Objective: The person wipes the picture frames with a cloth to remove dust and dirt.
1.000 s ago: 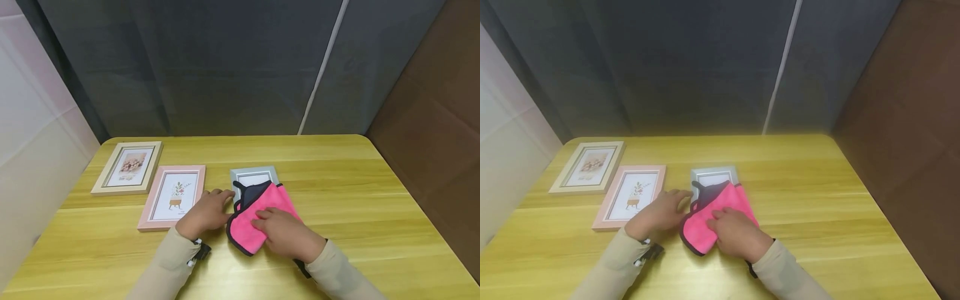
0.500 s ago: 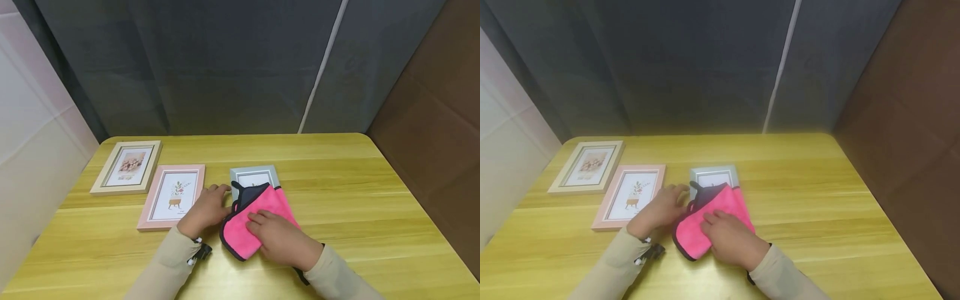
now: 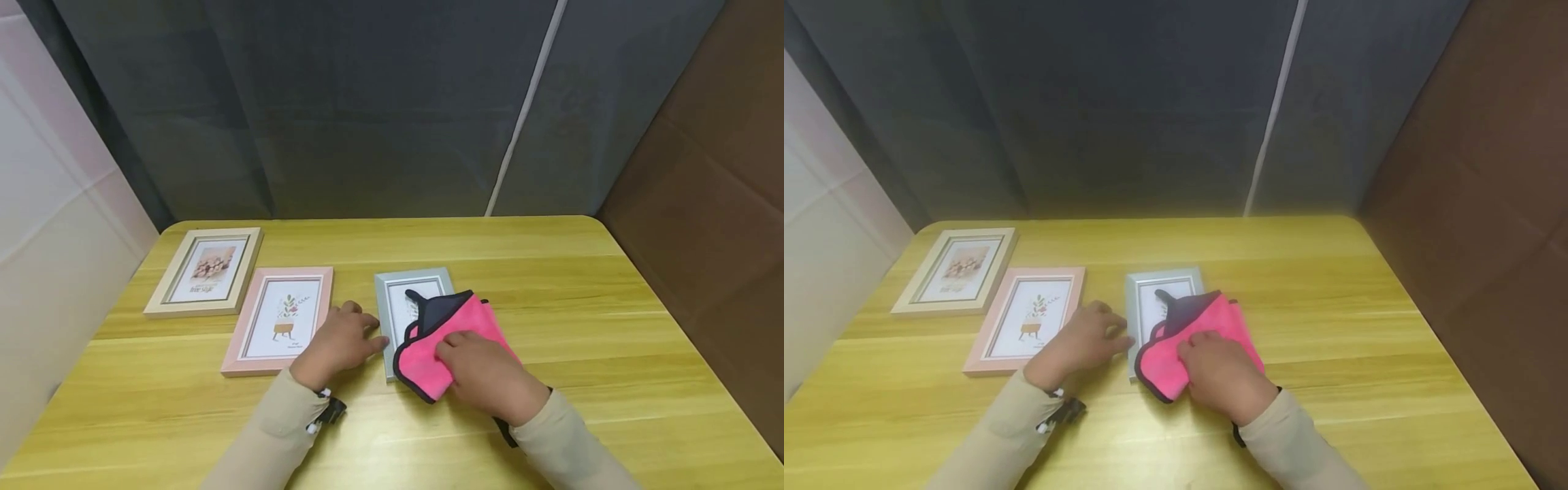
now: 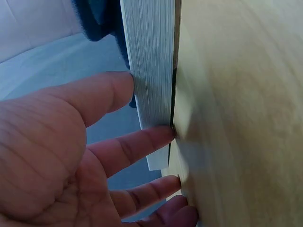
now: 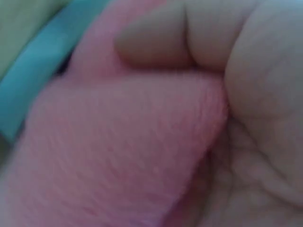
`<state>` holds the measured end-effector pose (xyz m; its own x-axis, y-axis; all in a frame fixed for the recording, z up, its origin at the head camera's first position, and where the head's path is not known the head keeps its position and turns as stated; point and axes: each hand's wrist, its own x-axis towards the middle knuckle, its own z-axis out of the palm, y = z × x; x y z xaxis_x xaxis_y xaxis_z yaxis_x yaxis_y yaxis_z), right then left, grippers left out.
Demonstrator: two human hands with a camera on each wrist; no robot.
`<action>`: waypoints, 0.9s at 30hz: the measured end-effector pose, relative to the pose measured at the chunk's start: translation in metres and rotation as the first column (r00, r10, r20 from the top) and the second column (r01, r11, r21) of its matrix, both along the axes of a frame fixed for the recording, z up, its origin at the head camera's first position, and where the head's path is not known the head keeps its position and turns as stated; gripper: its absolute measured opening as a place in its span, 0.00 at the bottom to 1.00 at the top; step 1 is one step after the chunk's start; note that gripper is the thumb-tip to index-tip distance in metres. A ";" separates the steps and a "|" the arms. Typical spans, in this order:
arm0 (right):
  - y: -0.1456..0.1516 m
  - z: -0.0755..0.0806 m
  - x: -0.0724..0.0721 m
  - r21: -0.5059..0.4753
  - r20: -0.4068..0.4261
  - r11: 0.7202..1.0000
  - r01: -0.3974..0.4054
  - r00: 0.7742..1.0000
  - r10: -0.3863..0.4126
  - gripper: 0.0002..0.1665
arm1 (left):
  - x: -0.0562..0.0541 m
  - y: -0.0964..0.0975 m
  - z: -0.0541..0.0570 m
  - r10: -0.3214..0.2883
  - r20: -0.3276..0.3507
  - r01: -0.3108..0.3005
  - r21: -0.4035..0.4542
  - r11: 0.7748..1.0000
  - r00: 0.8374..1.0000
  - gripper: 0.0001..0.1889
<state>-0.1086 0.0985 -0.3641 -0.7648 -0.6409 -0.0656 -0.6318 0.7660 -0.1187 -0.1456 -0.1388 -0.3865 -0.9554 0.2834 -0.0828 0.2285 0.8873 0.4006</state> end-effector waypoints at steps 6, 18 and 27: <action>-0.017 -0.008 0.007 0.057 -0.051 0.988 -0.142 0.988 0.145 0.22 | -0.001 0.001 0.000 -0.005 -0.010 0.005 -0.026 1.000 1.000 0.20; -0.009 0.003 0.005 0.102 0.003 0.992 0.080 0.997 -0.081 0.22 | -0.001 0.000 -0.001 -0.012 0.003 0.012 -0.007 1.000 1.000 0.22; -0.009 -0.003 0.003 0.086 -0.037 0.996 -0.021 0.999 0.024 0.21 | -0.001 0.000 -0.002 -0.011 0.005 0.012 -0.002 1.000 1.000 0.21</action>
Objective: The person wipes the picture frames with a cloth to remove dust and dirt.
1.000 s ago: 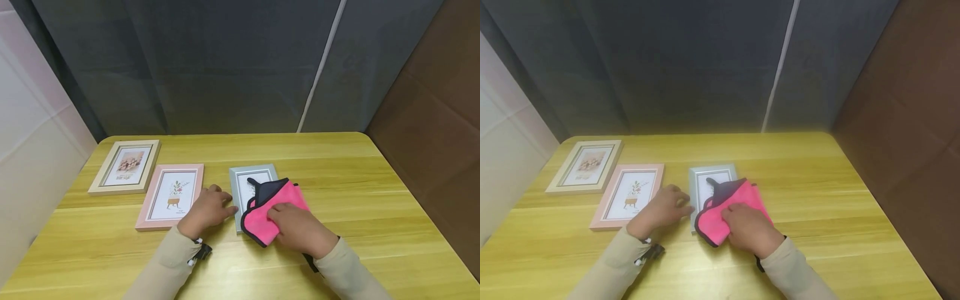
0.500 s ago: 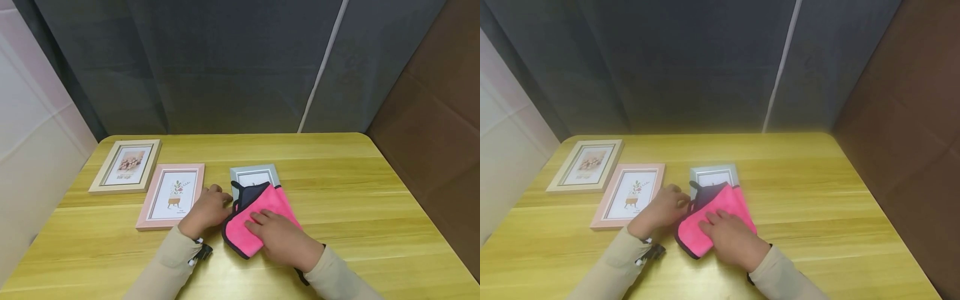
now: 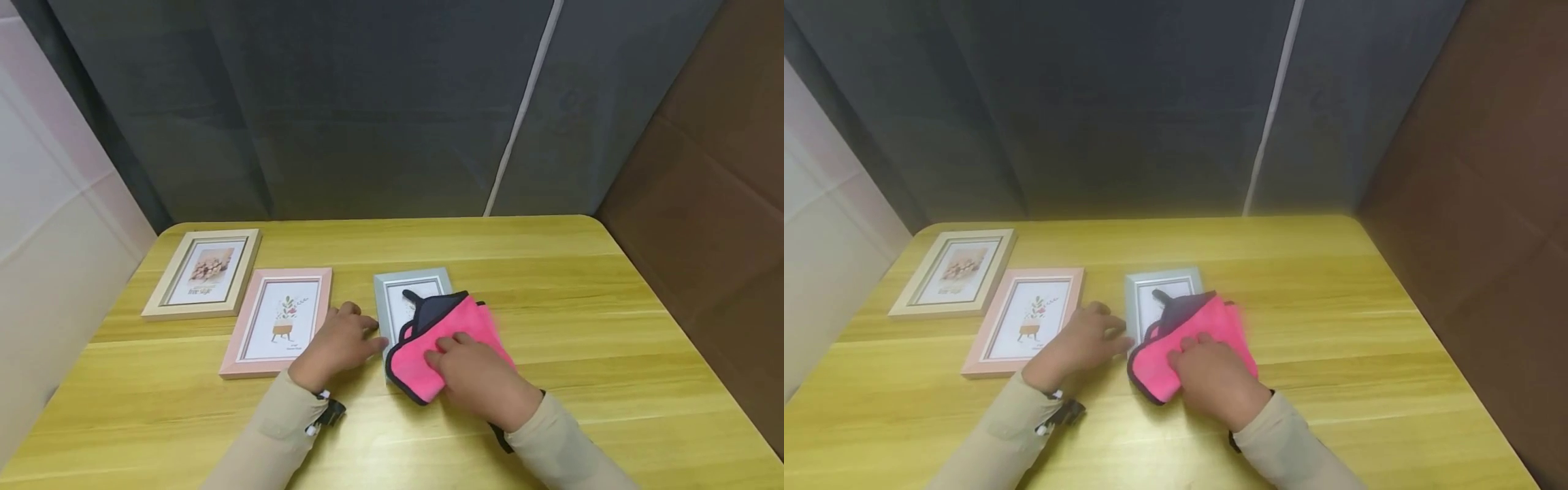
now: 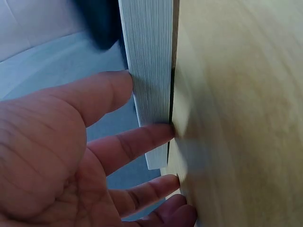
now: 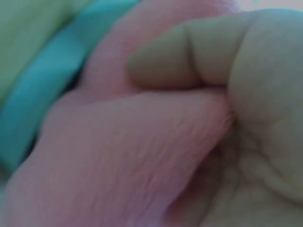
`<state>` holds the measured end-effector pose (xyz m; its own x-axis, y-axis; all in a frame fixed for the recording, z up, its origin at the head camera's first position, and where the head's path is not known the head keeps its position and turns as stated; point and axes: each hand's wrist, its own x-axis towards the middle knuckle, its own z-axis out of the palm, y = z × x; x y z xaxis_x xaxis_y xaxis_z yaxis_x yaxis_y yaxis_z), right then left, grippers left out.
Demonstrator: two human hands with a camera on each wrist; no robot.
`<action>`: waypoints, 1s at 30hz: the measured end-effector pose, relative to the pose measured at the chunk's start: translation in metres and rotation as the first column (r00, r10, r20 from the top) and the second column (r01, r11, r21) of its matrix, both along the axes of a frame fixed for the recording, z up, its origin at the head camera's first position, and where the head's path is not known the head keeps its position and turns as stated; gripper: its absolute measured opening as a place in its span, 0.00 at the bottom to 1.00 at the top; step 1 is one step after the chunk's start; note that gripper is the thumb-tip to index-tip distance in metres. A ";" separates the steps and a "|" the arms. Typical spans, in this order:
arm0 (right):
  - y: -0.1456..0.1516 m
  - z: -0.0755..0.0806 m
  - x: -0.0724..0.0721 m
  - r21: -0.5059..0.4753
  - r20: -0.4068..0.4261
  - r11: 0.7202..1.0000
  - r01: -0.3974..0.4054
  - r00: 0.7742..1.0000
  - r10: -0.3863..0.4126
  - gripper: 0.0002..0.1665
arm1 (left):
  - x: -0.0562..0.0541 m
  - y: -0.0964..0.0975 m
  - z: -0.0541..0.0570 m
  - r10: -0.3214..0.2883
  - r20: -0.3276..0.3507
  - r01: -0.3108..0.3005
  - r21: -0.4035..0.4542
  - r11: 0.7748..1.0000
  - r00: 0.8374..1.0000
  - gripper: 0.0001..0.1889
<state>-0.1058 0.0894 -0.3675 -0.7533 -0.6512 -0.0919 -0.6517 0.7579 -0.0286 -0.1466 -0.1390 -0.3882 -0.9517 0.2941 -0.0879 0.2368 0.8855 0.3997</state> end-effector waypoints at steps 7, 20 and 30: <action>-0.014 -0.010 0.008 -0.065 -0.037 0.983 -0.173 0.985 0.171 0.26 | 0.000 0.003 0.002 0.025 -0.002 -0.025 -0.012 1.000 1.000 0.19; 0.004 0.008 -0.004 0.033 0.078 0.991 0.132 0.988 -0.135 0.19 | 0.000 0.000 0.002 0.011 0.018 -0.011 0.003 1.000 1.000 0.22; -0.016 -0.012 0.007 -0.039 -0.070 0.981 -0.188 0.980 0.185 0.25 | -0.001 0.001 -0.001 0.018 -0.009 -0.018 -0.016 1.000 1.000 0.19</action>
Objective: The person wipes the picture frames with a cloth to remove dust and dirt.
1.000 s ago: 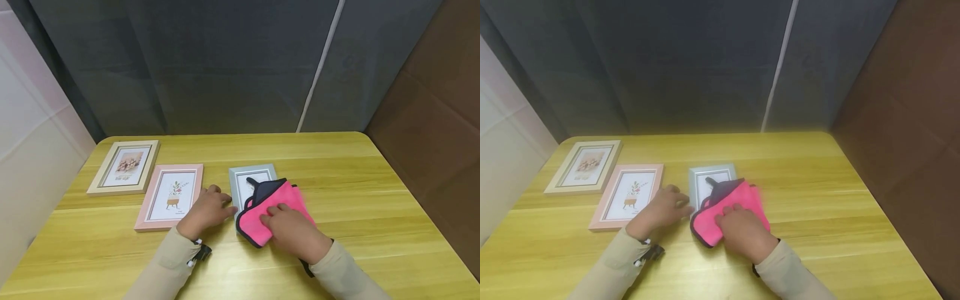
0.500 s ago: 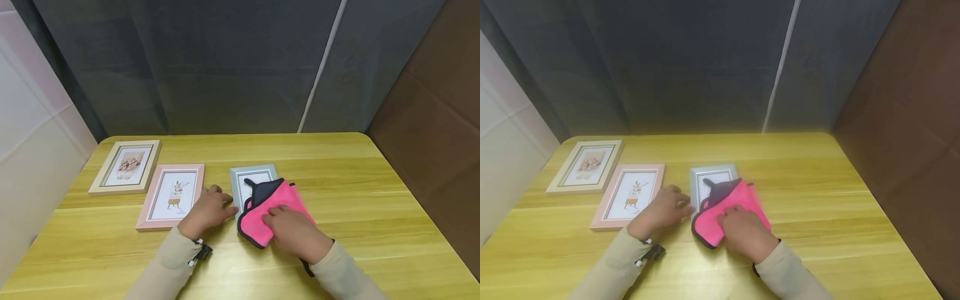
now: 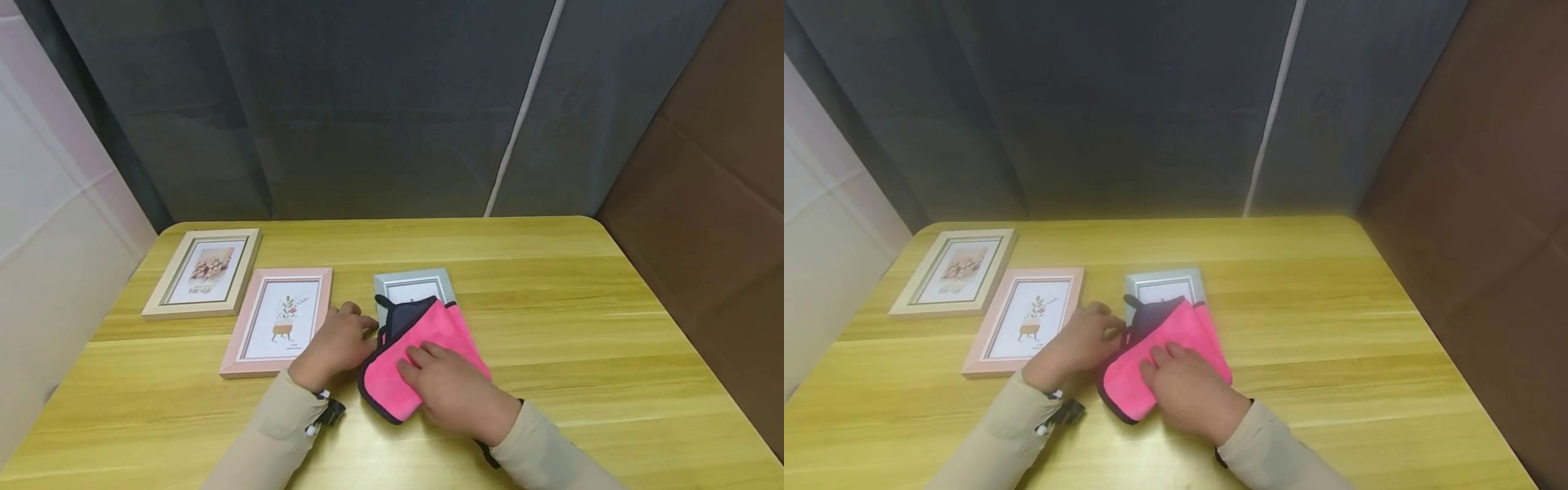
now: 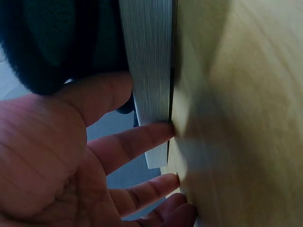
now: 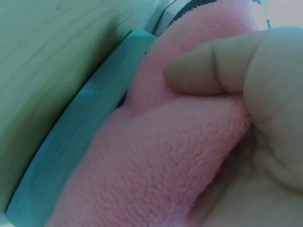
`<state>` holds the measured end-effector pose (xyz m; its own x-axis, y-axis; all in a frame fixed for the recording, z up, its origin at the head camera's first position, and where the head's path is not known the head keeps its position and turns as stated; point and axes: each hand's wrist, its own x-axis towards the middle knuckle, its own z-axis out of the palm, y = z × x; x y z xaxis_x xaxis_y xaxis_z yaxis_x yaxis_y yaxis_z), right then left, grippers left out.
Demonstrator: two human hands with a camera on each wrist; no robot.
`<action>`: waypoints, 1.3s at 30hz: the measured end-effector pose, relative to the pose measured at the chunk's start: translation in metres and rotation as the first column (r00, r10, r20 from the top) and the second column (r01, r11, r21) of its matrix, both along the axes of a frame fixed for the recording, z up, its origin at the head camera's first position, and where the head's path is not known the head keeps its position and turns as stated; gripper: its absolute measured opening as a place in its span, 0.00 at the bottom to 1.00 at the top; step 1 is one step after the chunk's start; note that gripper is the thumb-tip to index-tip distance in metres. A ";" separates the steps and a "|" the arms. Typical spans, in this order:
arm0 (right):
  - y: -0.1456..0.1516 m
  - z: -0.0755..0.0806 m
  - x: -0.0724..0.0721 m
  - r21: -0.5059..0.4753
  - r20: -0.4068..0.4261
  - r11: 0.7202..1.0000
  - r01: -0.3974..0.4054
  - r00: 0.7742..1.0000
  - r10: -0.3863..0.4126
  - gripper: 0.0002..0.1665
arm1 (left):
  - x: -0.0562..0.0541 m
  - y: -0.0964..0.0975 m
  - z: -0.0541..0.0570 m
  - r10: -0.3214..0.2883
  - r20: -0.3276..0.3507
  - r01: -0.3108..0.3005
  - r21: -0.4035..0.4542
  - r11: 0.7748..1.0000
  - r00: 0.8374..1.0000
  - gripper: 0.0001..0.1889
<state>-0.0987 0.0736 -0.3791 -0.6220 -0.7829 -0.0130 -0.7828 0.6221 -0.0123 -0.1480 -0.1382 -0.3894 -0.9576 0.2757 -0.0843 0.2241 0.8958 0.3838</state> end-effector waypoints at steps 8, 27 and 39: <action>0.004 0.007 0.001 0.013 0.100 0.992 0.127 0.987 -0.127 0.25 | 0.001 0.001 0.001 -0.017 -0.009 0.017 0.009 1.000 1.000 0.19; -0.001 0.000 0.001 0.011 0.016 1.000 0.016 1.000 -0.016 0.26 | 0.001 0.001 0.001 -0.005 -0.016 0.005 -0.001 1.000 1.000 0.18; 0.005 0.012 -0.001 0.064 0.127 0.980 0.190 0.972 -0.197 0.24 | 0.003 -0.001 0.004 -0.031 -0.019 0.031 0.007 1.000 0.999 0.19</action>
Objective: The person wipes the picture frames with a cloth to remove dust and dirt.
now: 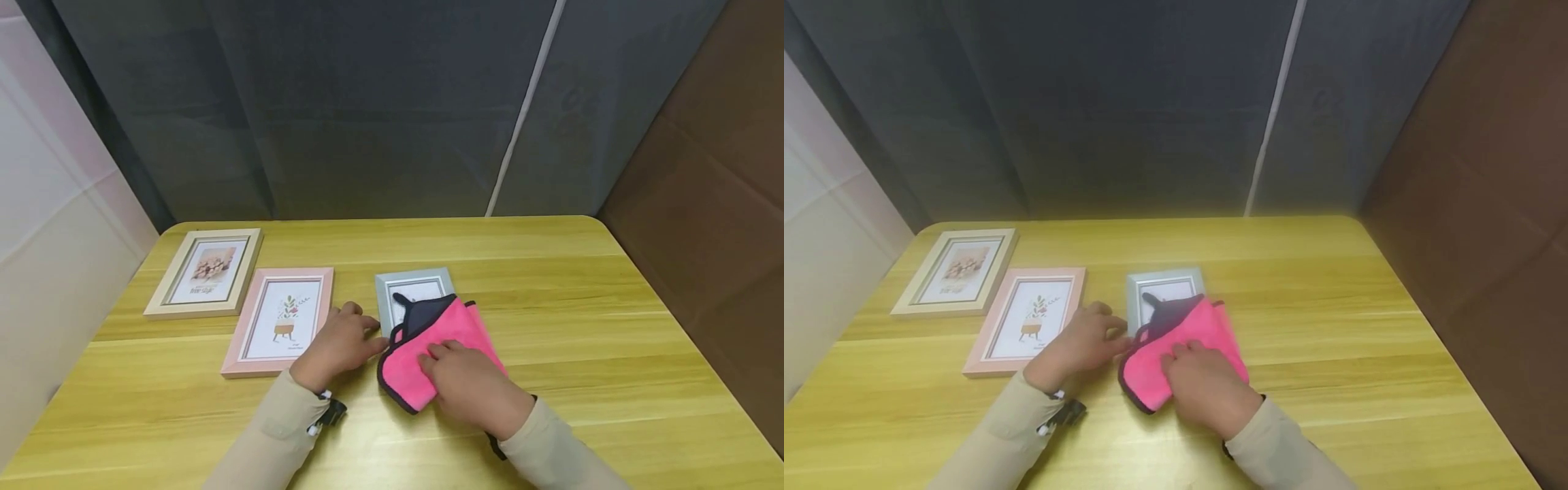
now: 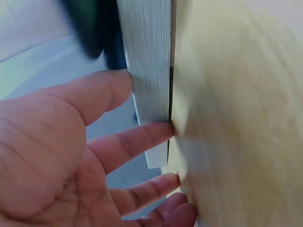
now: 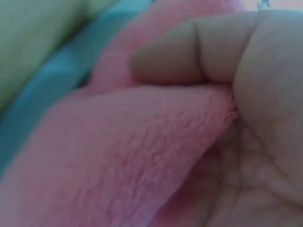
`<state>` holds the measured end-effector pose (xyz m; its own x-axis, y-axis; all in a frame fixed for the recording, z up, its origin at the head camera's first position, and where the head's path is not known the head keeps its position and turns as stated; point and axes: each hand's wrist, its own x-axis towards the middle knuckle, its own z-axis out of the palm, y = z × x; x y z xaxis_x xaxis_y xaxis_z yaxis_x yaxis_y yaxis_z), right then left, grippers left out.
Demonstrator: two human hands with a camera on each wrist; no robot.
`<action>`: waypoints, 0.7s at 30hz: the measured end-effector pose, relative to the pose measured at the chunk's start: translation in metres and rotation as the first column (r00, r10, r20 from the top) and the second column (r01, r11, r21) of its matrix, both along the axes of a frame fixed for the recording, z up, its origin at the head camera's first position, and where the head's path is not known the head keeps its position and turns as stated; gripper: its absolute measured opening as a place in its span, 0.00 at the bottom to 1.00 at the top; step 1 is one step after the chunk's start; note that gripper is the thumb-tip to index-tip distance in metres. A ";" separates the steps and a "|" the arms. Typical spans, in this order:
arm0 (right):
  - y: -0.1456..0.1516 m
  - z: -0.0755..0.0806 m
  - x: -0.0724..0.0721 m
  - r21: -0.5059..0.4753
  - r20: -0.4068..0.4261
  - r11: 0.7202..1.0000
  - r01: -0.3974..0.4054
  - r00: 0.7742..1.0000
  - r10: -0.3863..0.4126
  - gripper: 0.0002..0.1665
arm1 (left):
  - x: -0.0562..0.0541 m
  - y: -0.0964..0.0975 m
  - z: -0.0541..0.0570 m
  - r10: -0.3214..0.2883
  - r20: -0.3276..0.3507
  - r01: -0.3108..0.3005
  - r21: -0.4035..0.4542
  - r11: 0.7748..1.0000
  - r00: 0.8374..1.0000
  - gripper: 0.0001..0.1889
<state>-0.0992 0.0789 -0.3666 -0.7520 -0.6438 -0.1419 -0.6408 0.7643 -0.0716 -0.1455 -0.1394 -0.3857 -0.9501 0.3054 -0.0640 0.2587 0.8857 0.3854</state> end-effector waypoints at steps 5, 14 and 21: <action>0.009 0.006 -0.005 0.040 0.016 0.995 0.088 0.996 -0.089 0.19 | -0.001 0.000 -0.001 0.000 0.027 -0.001 0.011 1.000 1.000 0.22; 0.078 0.022 -0.051 -0.407 0.035 0.873 0.269 0.959 -0.280 0.27 | -0.002 -0.002 -0.004 -0.002 0.041 0.002 0.015 1.000 0.999 0.22; 0.146 0.022 -0.077 -0.590 -0.097 0.687 0.424 0.807 -0.582 0.30 | 0.000 -0.004 -0.004 0.017 0.051 -0.018 0.026 0.999 0.999 0.22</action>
<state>-0.1764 0.2246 -0.3451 -0.9384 -0.0665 0.3390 -0.2225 0.8670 -0.4460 -0.1455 -0.1431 -0.3899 -0.9511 0.2909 -0.1039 0.2229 0.8792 0.4212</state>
